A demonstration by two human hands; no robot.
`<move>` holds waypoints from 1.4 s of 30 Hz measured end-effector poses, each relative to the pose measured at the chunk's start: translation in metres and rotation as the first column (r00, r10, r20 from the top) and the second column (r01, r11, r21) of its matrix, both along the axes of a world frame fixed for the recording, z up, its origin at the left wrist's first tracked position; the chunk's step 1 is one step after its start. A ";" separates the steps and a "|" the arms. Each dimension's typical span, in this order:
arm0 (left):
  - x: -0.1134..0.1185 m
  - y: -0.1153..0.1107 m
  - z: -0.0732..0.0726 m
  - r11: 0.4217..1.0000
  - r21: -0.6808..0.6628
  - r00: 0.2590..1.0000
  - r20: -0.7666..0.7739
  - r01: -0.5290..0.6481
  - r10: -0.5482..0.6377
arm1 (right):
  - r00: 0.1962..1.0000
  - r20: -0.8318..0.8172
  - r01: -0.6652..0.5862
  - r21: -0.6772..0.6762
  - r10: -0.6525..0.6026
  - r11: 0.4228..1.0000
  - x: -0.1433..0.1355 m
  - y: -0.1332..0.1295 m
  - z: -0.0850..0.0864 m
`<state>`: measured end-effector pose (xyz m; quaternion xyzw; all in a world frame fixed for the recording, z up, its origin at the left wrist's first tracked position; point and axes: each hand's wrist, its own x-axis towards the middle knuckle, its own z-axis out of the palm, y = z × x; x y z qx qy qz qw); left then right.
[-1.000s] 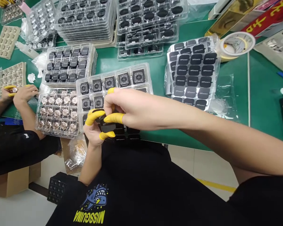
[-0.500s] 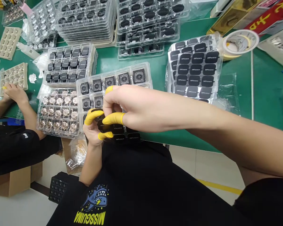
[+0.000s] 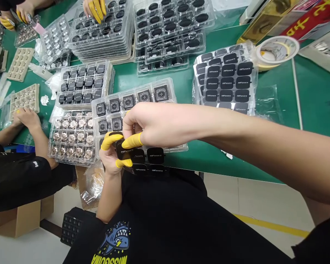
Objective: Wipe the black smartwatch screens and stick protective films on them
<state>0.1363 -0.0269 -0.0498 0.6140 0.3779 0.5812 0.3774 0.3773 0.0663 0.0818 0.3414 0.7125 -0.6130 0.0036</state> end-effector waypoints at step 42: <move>0.000 -0.002 0.000 0.997 0.009 0.996 -0.048 -0.074 0.074 | 0.980 -0.175 0.100 0.034 -0.093 0.994 -0.005 -0.005 -0.027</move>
